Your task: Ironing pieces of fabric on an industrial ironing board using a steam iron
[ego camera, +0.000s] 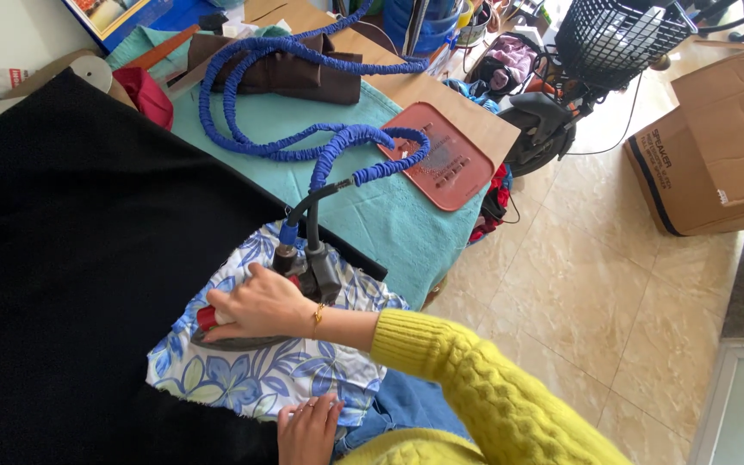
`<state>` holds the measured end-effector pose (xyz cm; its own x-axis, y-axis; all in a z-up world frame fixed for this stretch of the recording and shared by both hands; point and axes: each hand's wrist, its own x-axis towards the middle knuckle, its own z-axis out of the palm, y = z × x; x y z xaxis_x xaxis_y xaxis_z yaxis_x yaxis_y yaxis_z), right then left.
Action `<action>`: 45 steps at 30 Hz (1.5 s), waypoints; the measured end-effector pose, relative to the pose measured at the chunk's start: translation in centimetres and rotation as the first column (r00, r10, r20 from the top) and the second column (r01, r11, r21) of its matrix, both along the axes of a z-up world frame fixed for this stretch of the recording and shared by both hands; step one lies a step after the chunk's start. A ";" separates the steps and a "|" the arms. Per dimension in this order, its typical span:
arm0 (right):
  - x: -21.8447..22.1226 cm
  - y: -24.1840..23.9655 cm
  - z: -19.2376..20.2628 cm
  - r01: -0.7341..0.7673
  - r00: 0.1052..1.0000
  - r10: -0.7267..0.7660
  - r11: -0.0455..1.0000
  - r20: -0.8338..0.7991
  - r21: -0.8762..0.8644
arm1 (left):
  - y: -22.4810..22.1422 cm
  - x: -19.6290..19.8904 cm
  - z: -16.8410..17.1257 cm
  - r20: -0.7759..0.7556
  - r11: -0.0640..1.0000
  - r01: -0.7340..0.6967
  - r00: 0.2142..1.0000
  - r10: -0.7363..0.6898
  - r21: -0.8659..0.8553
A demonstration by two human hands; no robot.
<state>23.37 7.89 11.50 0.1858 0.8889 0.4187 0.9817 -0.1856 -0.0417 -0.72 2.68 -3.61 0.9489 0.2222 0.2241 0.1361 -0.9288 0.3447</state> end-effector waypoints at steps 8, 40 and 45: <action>-0.1 -0.1 -0.1 -0.007 1.000 0.008 0.999 -0.024 0.042 | 0.1 1.4 0.3 -0.263 0.969 -0.055 0.957 0.119 0.239; 0.0 -0.1 1.1 -0.003 1.000 0.003 1.000 0.012 0.019 | 2.2 0.1 5.8 -0.127 0.969 0.025 0.992 0.006 0.245; 0.1 -0.1 1.3 -0.012 1.000 0.012 1.000 0.023 -0.012 | 1.4 -1.1 4.9 0.003 0.943 -0.061 0.998 0.064 0.326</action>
